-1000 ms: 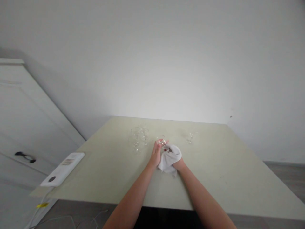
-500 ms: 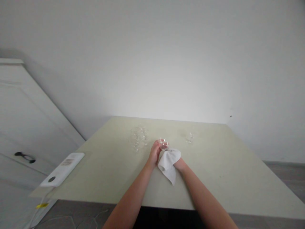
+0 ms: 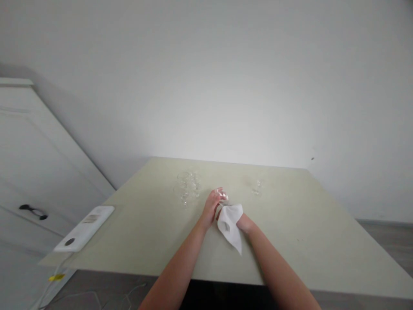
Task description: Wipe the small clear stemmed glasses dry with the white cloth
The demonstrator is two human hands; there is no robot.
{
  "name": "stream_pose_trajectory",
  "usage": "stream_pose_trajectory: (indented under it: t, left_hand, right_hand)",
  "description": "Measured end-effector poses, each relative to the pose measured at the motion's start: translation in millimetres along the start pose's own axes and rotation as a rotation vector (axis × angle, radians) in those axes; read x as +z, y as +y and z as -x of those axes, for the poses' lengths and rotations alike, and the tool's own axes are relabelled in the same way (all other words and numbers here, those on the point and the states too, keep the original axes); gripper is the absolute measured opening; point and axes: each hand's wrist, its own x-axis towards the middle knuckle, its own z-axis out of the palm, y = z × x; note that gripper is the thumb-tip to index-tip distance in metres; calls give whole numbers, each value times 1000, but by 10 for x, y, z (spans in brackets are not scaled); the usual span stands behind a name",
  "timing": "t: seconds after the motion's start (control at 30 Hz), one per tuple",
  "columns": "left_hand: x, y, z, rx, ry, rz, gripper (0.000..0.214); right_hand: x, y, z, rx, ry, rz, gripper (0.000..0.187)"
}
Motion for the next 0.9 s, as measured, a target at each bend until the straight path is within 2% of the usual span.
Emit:
stream_pose_trajectory:
  t: [0.1,0.17,0.27,0.4,0.47,0.53,0.63,0.7,0.83,0.9]
  left_hand:
    - [-15,-1,-12,-32,74,-65,56]
    - [-21,10,-8,-62,116,16,55]
    - [-33,27,1,7,133,130,55]
    - [-40,26,-5,66,107,85,56]
    - [-31,20,-9,69,104,16,57]
    - [-16,19,-6,71,113,-58,58]
    - [11,38,18,51,123,-122,57]
    - [28,57,43,28,103,-100,59]
    - [43,75,73,-51,0,12,63]
    - [39,71,68,-50,7,-10,62]
  right_hand:
    - [22,-6,-72,-44,-22,-15,32]
    - [7,-17,-92,-79,67,-41,34]
    - [-69,-25,-76,-42,222,-61,33]
    - [-144,-15,-43,42,346,-102,33]
    - [-127,-25,-29,58,309,-136,33]
    - [-82,-53,-13,61,216,-142,32]
    - [-9,-110,12,10,106,-45,25]
    - [23,-133,28,-15,90,-16,20]
    - [44,-106,51,81,65,-171,24]
    - [45,-73,46,64,80,-151,22]
